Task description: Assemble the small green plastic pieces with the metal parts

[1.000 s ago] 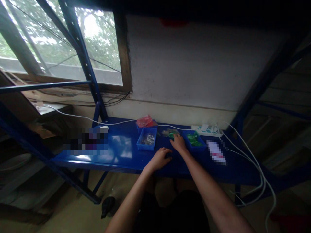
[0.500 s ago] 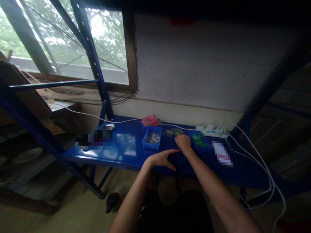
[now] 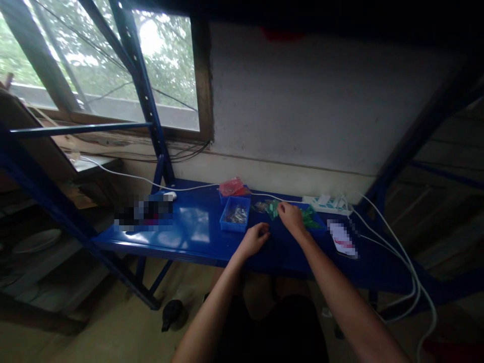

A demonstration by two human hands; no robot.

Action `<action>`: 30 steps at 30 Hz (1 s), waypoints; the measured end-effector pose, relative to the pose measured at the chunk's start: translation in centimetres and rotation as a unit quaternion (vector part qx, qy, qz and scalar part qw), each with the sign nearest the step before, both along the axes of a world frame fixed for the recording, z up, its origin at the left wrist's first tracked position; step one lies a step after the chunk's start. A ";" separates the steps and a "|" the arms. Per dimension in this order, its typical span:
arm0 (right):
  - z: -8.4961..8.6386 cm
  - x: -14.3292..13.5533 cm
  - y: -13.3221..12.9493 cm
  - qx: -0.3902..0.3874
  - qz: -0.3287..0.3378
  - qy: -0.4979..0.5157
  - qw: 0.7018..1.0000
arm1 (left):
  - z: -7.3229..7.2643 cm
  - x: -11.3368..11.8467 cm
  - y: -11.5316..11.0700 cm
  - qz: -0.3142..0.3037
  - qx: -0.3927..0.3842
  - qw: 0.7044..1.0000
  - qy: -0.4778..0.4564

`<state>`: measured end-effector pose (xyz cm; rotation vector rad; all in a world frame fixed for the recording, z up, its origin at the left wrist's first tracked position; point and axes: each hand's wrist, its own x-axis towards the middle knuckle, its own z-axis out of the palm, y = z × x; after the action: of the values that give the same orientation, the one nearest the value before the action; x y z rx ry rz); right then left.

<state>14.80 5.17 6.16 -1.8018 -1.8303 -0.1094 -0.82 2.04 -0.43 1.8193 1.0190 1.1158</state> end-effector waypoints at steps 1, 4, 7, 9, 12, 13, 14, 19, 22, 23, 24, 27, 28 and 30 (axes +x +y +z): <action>-0.5 0.1 -0.5 0.003 0.035 0.059 0.998 | 0.0 -0.1 0.0 0.018 -0.005 1.000 -0.009; -2.5 0.2 -2.4 -0.002 0.123 0.263 0.957 | -0.1 -0.1 0.1 0.047 -0.020 0.998 -0.030; -4.6 0.3 -4.3 -0.007 0.136 0.391 0.910 | -0.1 -0.1 0.2 0.033 -0.031 0.998 -0.046; -5.5 0.3 -5.2 -0.015 0.129 0.430 0.893 | 0.0 -0.1 0.1 0.019 -0.035 0.998 -0.047; -6.2 0.5 -5.8 -0.025 0.122 0.455 0.882 | 0.2 -0.3 -0.1 0.006 -0.027 0.999 -0.022; -6.3 0.5 -5.9 -0.026 0.120 0.460 0.880 | 0.3 -0.3 -0.2 0.009 -0.020 1.000 -0.013; -6.3 0.5 -5.9 -0.026 0.119 0.464 0.877 | 0.4 -0.4 -0.3 0.012 -0.012 1.000 -0.006; -6.7 0.4 -5.9 -0.009 0.122 0.475 0.872 | 0.7 -0.5 -0.5 0.020 -0.006 1.000 -0.018; -6.8 0.3 -5.9 -0.009 0.134 0.460 0.878 | 0.8 -0.6 -0.6 0.013 0.014 1.000 -0.016; -6.8 0.3 -5.9 -0.014 0.140 0.453 0.881 | 0.8 -0.7 -0.6 0.008 0.021 1.000 -0.012; -6.8 0.3 -5.9 -0.019 0.144 0.446 0.883 | 0.8 -0.7 -0.6 0.003 0.026 1.000 -0.007; -6.8 0.3 -5.9 -0.028 0.149 0.433 0.888 | 0.8 -0.7 -0.6 -0.003 0.027 1.000 -0.003; -6.8 0.3 -5.9 -0.028 0.148 0.430 0.890 | 0.7 -0.7 -0.6 -0.004 0.025 1.000 -0.002; -6.8 0.4 -5.9 -0.022 0.141 0.418 0.897 | 0.6 -0.7 -0.5 -0.013 0.020 1.000 0.000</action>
<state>15.21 -0.70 -0.61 -1.2659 -1.4109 0.7143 -1.52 1.50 0.19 1.8583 0.9762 1.1282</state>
